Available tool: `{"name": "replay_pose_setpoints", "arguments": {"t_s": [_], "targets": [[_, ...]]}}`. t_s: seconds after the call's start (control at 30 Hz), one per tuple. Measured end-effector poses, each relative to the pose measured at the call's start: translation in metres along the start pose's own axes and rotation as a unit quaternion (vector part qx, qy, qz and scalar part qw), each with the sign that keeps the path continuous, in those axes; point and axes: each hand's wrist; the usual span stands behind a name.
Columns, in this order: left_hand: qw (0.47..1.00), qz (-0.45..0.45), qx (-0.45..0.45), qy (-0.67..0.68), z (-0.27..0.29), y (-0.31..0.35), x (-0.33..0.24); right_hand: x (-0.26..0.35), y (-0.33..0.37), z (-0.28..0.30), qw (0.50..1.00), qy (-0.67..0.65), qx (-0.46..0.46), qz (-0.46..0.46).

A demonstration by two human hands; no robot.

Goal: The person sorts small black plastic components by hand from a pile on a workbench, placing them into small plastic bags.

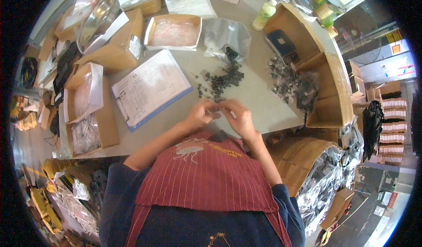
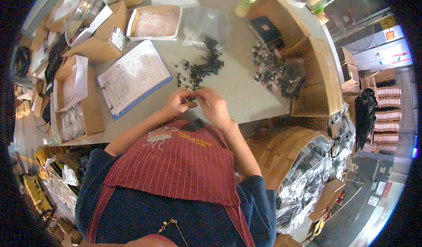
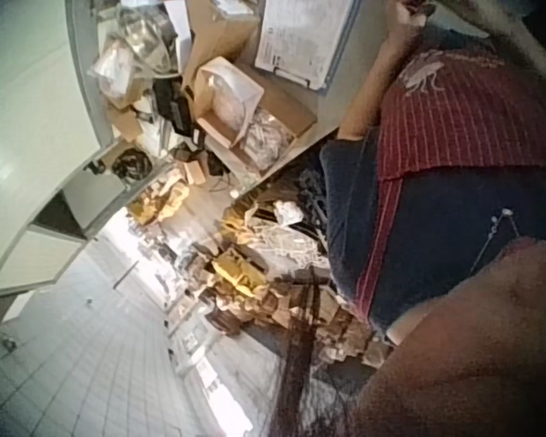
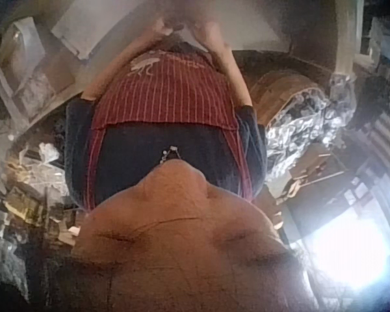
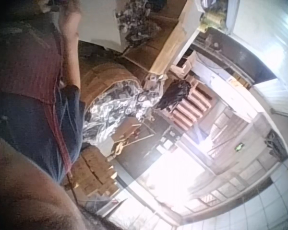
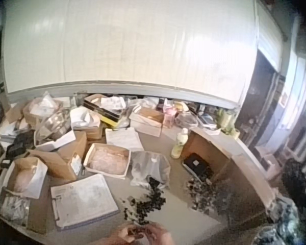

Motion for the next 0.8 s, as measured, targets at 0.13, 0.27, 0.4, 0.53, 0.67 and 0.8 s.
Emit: {"name": "replay_pose_setpoints", "arguments": {"t_s": [0.13, 0.27, 0.4, 0.53, 0.67, 0.8], "targets": [[0.998, 0.017, 0.007, 0.052, -0.001, 0.003, 0.002, -0.002, 0.003, 0.002, 0.999, 0.027, -0.035, 0.025], [0.997, 0.002, 0.008, 0.070, -0.001, 0.003, -0.001, -0.002, 0.008, -0.009, 0.985, 0.144, 0.002, 0.091], [0.998, 0.006, 0.017, 0.055, -0.001, 0.004, 0.004, -0.010, 0.012, -0.022, 0.966, 0.227, -0.019, 0.125], [0.991, 0.029, 0.053, 0.120, 0.002, 0.003, 0.004, -0.016, 0.015, -0.023, 0.972, 0.200, -0.044, 0.116], [0.988, 0.070, 0.123, 0.060, 0.004, 0.008, 0.000, -0.006, 0.018, -0.017, 0.979, 0.188, -0.025, 0.068], [0.992, 0.048, 0.103, 0.047, -0.005, 0.011, 0.006, 0.006, 0.022, -0.015, 0.971, 0.229, 0.012, 0.069]]}}
Point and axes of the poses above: each hand's wrist, its own y-axis away from the middle knuckle, its own z-axis out of the back of the hand, x = y × z, and after that the axes turned 2 degrees about x, right-handed
